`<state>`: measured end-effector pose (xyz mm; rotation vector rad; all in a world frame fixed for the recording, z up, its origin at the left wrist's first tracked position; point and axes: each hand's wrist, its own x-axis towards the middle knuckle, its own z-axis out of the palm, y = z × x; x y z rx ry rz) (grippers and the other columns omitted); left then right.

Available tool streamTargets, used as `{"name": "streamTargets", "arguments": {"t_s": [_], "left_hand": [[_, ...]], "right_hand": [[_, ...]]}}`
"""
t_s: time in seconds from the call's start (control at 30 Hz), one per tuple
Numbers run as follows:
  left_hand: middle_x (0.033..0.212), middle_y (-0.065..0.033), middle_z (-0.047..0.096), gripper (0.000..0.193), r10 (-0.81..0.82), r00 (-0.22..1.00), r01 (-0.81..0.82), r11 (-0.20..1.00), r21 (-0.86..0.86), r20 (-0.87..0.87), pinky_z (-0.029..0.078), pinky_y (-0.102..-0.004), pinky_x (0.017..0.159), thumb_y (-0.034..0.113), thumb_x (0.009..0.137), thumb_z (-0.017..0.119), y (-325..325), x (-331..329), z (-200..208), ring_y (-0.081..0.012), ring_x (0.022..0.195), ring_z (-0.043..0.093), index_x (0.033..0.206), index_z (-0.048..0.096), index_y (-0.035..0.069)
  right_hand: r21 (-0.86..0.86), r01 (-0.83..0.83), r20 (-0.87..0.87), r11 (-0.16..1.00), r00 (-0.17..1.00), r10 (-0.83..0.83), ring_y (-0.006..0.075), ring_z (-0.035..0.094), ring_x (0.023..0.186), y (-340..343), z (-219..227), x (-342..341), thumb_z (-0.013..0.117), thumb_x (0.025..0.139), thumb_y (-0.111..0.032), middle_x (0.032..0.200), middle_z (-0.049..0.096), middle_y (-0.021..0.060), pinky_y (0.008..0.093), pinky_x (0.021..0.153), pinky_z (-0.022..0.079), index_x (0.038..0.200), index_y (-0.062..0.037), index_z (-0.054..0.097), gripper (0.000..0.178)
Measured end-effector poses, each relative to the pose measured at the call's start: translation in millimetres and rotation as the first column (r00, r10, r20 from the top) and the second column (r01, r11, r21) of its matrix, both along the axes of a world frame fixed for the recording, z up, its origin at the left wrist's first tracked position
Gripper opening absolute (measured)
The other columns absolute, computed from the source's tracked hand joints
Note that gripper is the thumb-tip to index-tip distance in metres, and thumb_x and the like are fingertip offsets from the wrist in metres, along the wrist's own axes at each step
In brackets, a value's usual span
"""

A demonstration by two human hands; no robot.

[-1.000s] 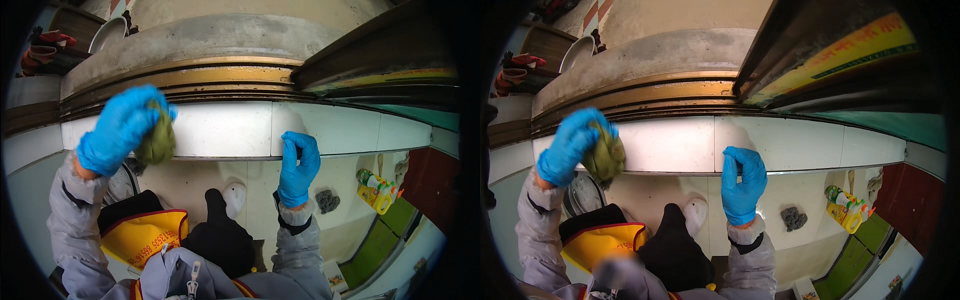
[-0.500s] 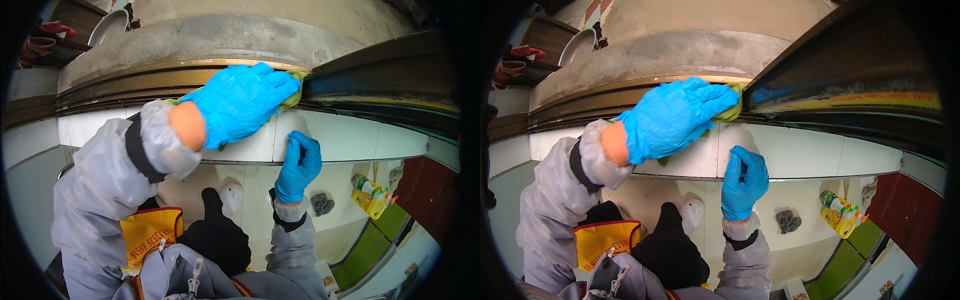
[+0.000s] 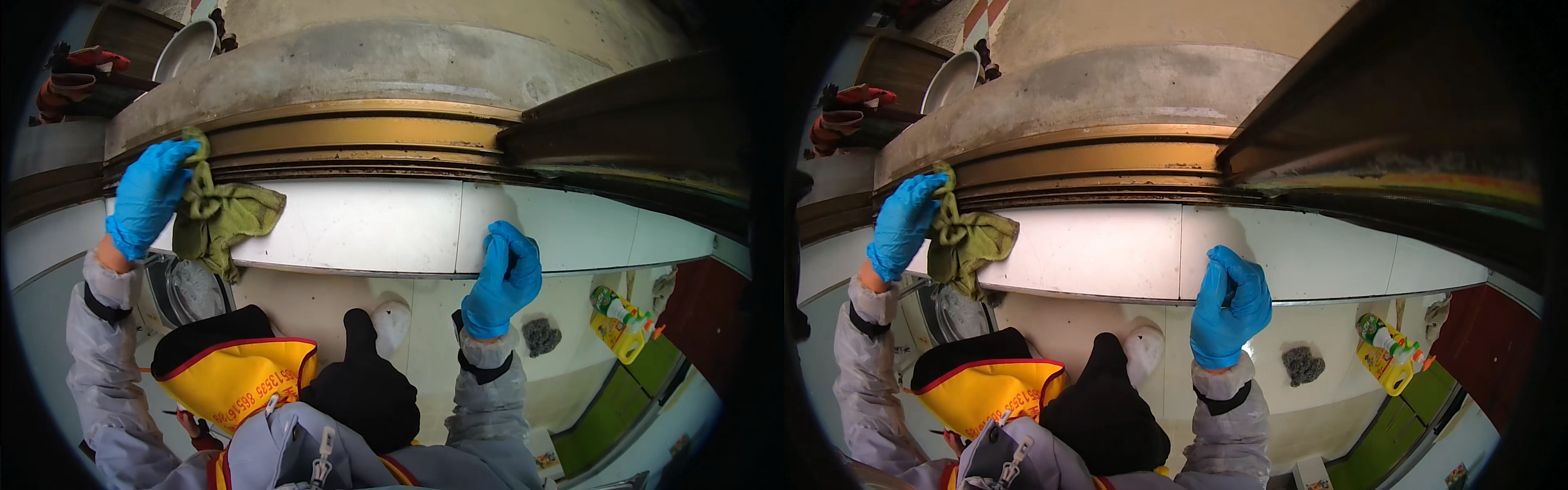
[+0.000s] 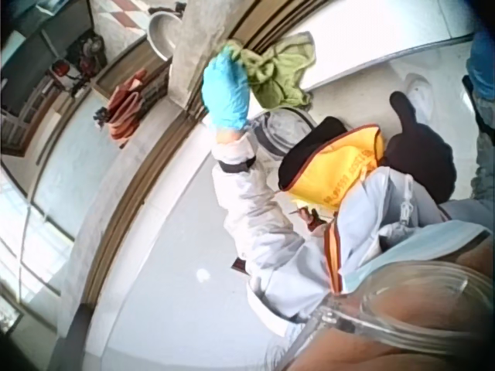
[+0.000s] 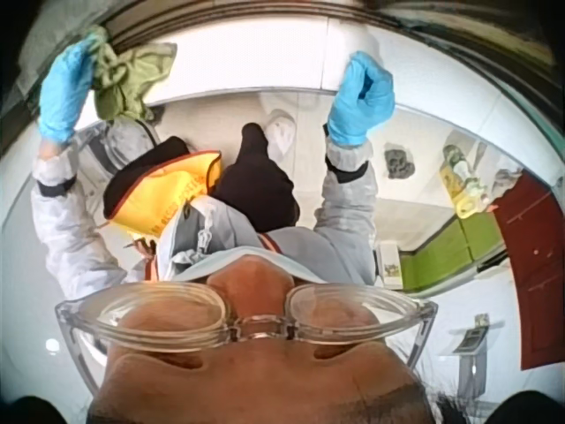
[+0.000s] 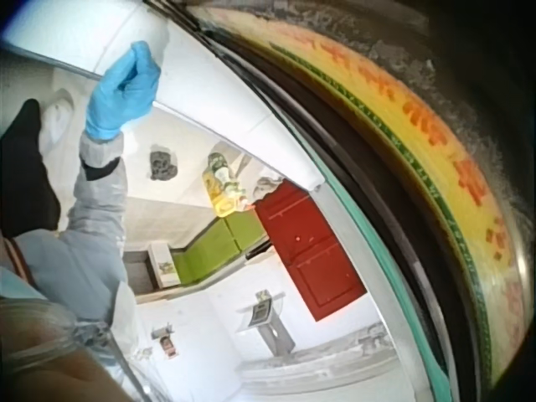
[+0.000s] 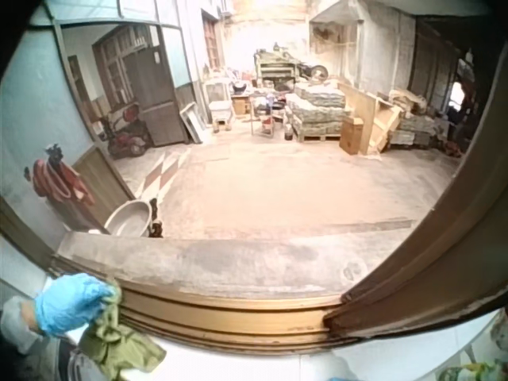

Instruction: The person scrapes debris from a window sill and countertop using a red-handled scraper, then wipes the surfaces with a green cloth. They rinse the cloth in a sink and continue wiping the sill and frame. A second person briefly assists by wiping nearby areas.

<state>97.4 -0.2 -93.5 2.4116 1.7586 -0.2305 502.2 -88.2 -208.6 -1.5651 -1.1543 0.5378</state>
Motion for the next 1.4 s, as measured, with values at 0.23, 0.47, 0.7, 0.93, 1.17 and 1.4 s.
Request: {"name": "streamTargets", "arguments": {"t_s": [0.23, 0.47, 0.7, 0.93, 1.17, 1.4], "left_hand": [[0.102, -0.0112, 0.067, 0.039, -0.18, 0.626, 0.472, 0.862, -0.185, 0.759, 0.057, -0.0361, 0.077, 0.005, 0.093, 0.057, 53.4, 173.5, -34.1, -0.0282, 0.087, 0.066, 0.131, 0.059, 0.013], [0.103, -0.0115, 0.066, 0.044, -0.194, 0.644, 0.407, 0.906, -0.117, 0.74, 0.055, -0.0378, 0.076, -0.003, 0.089, 0.053, 63.7, 207.3, -38.3, -0.0298, 0.086, 0.065, 0.127, 0.061, 0.017], [0.1, -0.0104, 0.065, 0.047, 0.262, 0.526, 0.429, 0.74, -0.518, 0.809, 0.054, -0.0361, 0.075, 0.0, 0.086, 0.06, 72.8, 195.9, -39.1, -0.0291, 0.084, 0.064, 0.129, 0.061, 0.019], [0.105, -0.0111, 0.067, 0.035, -0.158, 0.638, 0.443, 0.876, -0.191, 0.754, 0.054, -0.0391, 0.08, 0.003, 0.089, 0.058, 66.7, 195.4, -52.4, -0.0298, 0.088, 0.065, 0.121, 0.065, 0.016], [0.096, -0.0082, 0.067, 0.032, -0.235, 0.872, 0.3, 0.95, -0.09, 0.43, 0.056, -0.0342, 0.075, 0.001, 0.08, 0.071, 63.7, 137.1, -8.1, -0.024, 0.079, 0.067, 0.11, 0.067, 0.012], [0.13, -0.0149, 0.06, 0.045, -0.263, 0.608, 0.348, 0.936, 0.047, 0.749, 0.055, -0.0388, 0.091, 0.009, 0.09, 0.057, 41.8, 227.3, -49.7, -0.0327, 0.108, 0.064, 0.135, 0.055, 0.009]], "right_hand": [[0.024, 0.058, 0.082, 0.998, 0.995, -0.059, 0.0054, 0.045, 0.056, 3.1, -7.9, -5.1, 0.066, 0.089, -0.005, 0.079, 0.063, 0.0003, 0.0226, 0.05, 0.034, 0.097, -0.0064, 0.072, 0.009], [0.047, 0.123, -0.182, 0.991, 0.977, -0.112, 0.007, 0.051, 0.062, 1.0, -3.4, -4.4, 0.066, 0.089, -0.004, 0.077, 0.061, 0.0016, 0.0208, 0.054, 0.039, 0.097, -0.0038, 0.072, 0.01], [0.145, 0.067, 0.314, 0.987, 0.943, -0.11, 0.0154, 0.054, 0.057, 10.6, -11.3, -5.4, 0.066, 0.09, -0.009, 0.075, 0.065, 0.0048, 0.0273, 0.05, 0.04, 0.095, -0.0065, 0.071, 0.007], [0.11, 0.088, 0.294, 0.99, 0.949, -0.117, 0.0151, 0.049, 0.053, 10.0, -12.6, -2.1, 0.068, 0.089, -0.012, 0.07, 0.06, 0.0029, 0.029, 0.047, 0.036, 0.095, -0.0082, 0.072, 0.007], [0.105, 0.095, 0.332, 0.99, 0.935, -0.125, 0.0145, 0.049, 0.054, 8.2, -14.9, -1.3, 0.068, 0.088, -0.01, 0.068, 0.058, 0.0031, 0.0294, 0.047, 0.036, 0.095, -0.0077, 0.072, 0.008], [0.085, 0.136, 0.241, 0.987, 0.958, -0.153, 0.0183, 0.056, 0.062, 4.2, -17.5, -0.3, 0.068, 0.086, -0.004, 0.077, 0.065, 0.0098, 0.03, 0.054, 0.042, 0.091, -0.0007, 0.071, 0.007]]}}
